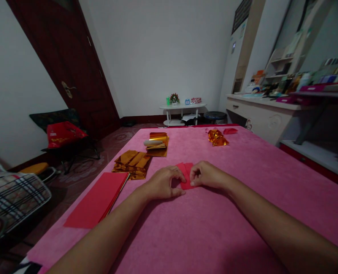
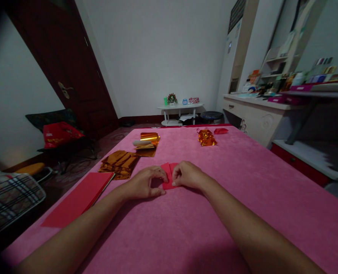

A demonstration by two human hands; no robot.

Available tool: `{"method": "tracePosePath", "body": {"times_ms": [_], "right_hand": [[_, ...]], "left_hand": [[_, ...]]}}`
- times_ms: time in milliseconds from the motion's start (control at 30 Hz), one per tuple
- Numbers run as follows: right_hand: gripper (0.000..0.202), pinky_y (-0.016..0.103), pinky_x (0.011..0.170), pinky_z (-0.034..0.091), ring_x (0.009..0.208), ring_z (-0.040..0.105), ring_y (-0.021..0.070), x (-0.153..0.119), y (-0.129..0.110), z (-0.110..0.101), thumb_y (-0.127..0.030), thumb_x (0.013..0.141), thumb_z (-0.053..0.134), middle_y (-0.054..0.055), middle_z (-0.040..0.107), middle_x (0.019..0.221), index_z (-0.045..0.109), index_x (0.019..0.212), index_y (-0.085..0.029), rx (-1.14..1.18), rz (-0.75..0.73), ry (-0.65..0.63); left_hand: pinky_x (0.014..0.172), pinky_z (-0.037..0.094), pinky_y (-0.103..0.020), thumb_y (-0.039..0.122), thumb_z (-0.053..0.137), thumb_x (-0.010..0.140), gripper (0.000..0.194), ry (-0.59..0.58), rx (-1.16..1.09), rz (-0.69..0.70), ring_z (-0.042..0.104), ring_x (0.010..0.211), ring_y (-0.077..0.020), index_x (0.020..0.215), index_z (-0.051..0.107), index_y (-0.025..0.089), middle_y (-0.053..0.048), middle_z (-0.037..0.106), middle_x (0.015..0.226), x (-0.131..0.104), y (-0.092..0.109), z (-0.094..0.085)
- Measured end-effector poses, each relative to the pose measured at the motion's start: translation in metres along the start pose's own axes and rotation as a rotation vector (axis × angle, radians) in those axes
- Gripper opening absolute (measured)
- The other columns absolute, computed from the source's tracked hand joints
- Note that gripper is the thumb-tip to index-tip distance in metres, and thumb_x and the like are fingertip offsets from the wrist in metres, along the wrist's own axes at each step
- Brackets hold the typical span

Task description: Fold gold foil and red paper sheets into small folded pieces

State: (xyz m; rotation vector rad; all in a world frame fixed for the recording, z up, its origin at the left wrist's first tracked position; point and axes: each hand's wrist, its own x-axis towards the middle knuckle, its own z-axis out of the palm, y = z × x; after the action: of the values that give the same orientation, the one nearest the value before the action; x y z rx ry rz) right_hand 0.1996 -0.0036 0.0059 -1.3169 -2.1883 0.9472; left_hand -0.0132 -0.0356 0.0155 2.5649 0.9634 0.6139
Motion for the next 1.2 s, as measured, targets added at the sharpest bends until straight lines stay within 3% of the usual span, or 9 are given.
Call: {"method": "tracePosePath", "body": {"times_ms": [67,267,633,833,1200], "right_hand": [[0.009,0.02,0.048,0.034,0.051,0.048,0.0088,0.001,0.006,0.002,-0.019,0.057,0.069,-0.003,0.057,0.055,0.066,0.063,-0.014,0.054,0.031,-0.068],[0.01,0.02,0.048,0.034,0.05,0.047,0.0081,0.002,0.01,0.004,-0.018,0.055,0.067,-0.004,0.056,0.054,0.066,0.064,-0.014,0.093,0.049,-0.073],[0.012,0.019,0.047,0.031,0.046,0.043,0.0061,-0.004,-0.002,-0.002,-0.014,0.051,0.066,-0.005,0.052,0.048,0.068,0.063,-0.013,0.245,0.107,-0.16],[0.009,0.019,0.049,0.032,0.049,0.043,0.0066,-0.006,-0.005,-0.004,-0.013,0.056,0.06,-0.004,0.055,0.051,0.068,0.062,-0.013,0.203,0.08,-0.18],[0.008,0.019,0.046,0.03,0.048,0.041,0.0067,-0.003,-0.003,0.001,-0.015,0.053,0.064,-0.004,0.054,0.05,0.068,0.06,-0.015,0.079,0.129,-0.134]], "left_hand": [[0.077,0.043,-0.028,0.031,0.068,0.068,0.027,-0.007,-0.011,0.001,0.056,0.083,-0.0179,0.092,0.066,0.019,-0.005,0.063,0.09,0.0,-0.002,0.0],[0.083,0.041,-0.027,0.02,0.063,0.074,0.019,-0.045,-0.054,0.053,0.056,0.088,-0.017,0.093,0.067,0.02,-0.004,0.065,0.092,0.002,-0.005,-0.002],[0.082,0.041,-0.026,0.021,0.056,0.082,0.014,0.023,-0.054,0.106,0.057,0.086,-0.0151,0.086,0.07,0.02,-0.004,0.067,0.089,0.003,-0.009,0.006],[0.083,0.041,-0.027,0.026,0.06,0.08,0.012,0.06,-0.072,0.079,0.058,0.085,-0.0161,0.084,0.07,0.021,-0.004,0.068,0.085,0.003,-0.009,0.01],[0.079,0.042,-0.027,0.027,0.06,0.079,0.011,0.109,-0.043,0.022,0.058,0.081,-0.0166,0.079,0.068,0.019,-0.005,0.066,0.082,0.009,-0.012,0.019]]}}
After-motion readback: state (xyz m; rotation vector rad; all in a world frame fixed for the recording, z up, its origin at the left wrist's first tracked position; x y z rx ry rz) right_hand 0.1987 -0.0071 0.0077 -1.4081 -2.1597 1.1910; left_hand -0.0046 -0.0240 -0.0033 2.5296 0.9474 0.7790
